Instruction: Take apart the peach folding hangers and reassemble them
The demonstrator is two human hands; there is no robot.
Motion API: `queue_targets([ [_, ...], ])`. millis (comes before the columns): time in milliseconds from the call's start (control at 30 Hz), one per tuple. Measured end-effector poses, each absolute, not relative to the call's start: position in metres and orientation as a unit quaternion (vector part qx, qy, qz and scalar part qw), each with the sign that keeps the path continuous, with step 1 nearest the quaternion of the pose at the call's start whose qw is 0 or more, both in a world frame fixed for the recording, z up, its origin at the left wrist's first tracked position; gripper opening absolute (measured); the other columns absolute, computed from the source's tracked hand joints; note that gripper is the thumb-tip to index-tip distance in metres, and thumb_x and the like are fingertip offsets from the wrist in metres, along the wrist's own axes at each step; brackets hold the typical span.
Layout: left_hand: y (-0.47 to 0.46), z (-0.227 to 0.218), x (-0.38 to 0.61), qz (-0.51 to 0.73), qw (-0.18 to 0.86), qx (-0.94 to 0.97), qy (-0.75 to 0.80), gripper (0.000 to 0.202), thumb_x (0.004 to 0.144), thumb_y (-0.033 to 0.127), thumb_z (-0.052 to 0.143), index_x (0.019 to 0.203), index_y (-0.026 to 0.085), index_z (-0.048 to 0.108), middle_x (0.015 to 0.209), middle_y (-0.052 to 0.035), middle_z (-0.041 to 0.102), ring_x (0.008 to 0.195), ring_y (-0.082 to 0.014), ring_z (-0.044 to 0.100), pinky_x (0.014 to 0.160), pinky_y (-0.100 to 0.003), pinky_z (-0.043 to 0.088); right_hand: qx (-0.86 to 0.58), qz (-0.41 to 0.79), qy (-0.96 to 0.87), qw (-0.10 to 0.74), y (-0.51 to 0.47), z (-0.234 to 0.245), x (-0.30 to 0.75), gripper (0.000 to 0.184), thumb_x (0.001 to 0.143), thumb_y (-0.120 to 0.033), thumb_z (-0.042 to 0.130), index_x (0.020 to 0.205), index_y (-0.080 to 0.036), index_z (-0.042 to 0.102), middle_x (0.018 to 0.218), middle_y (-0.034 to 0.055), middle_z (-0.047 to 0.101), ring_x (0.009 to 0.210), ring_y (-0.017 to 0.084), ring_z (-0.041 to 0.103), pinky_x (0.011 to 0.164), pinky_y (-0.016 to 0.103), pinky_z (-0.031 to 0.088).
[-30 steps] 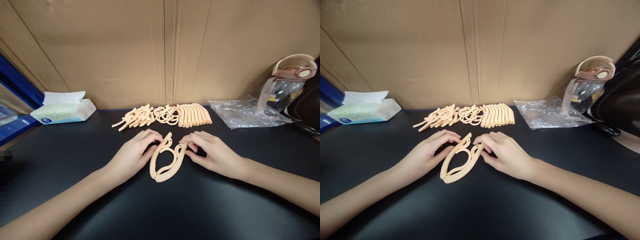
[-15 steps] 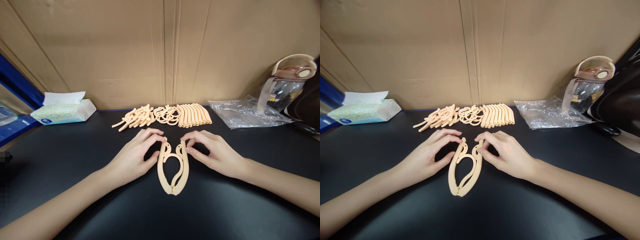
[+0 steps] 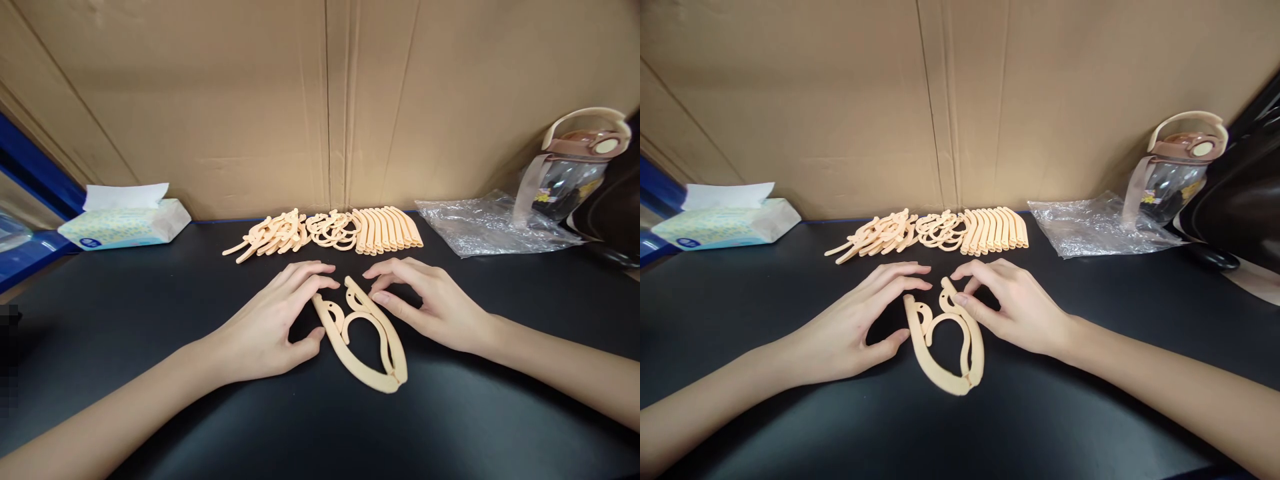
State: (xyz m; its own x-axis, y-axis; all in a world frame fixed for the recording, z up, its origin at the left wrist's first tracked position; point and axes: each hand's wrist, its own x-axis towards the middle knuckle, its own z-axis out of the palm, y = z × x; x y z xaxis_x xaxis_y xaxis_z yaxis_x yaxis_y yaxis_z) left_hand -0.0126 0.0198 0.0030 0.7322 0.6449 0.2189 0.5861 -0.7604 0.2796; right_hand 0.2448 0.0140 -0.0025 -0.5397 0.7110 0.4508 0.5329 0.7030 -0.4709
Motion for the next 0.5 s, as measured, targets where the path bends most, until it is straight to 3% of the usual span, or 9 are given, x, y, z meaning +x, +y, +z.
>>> queue_targets([
  [300, 0.0185, 0.0042, -0.0114, 0.146, 0.112, 0.926, 0.331, 0.055, 0.083, 0.028, 0.059, 0.133, 0.024, 0.036, 0.143, -0.0061, 0.039, 0.137, -0.0226, 0.028, 0.112, -0.04, 0.033, -0.299, 0.169, -0.914, 0.218, 0.0176, -0.0007, 0.2452, 0.039, 0.094, -0.042, 0.057, 0.127, -0.022, 0.049, 0.123, 0.0062, 0.058, 0.108, 0.023, 0.055, 0.089, 0.036, 0.046],
  [500, 0.0172, 0.0036, -0.0118, 0.155, 0.13, 0.924, 0.325, 0.064, 0.082, 0.026, 0.059, 0.138, 0.023, 0.029, 0.135, -0.0066, 0.045, 0.122, -0.0224, 0.043, 0.104, -0.038, 0.04, -0.258, 0.153, -0.934, 0.193, 0.0155, -0.0058, 0.2444, 0.078, 0.089, -0.038, 0.067, 0.149, -0.024, 0.02, 0.146, 0.0081, 0.039, 0.13, 0.024, 0.039, 0.106, 0.039, 0.035],
])
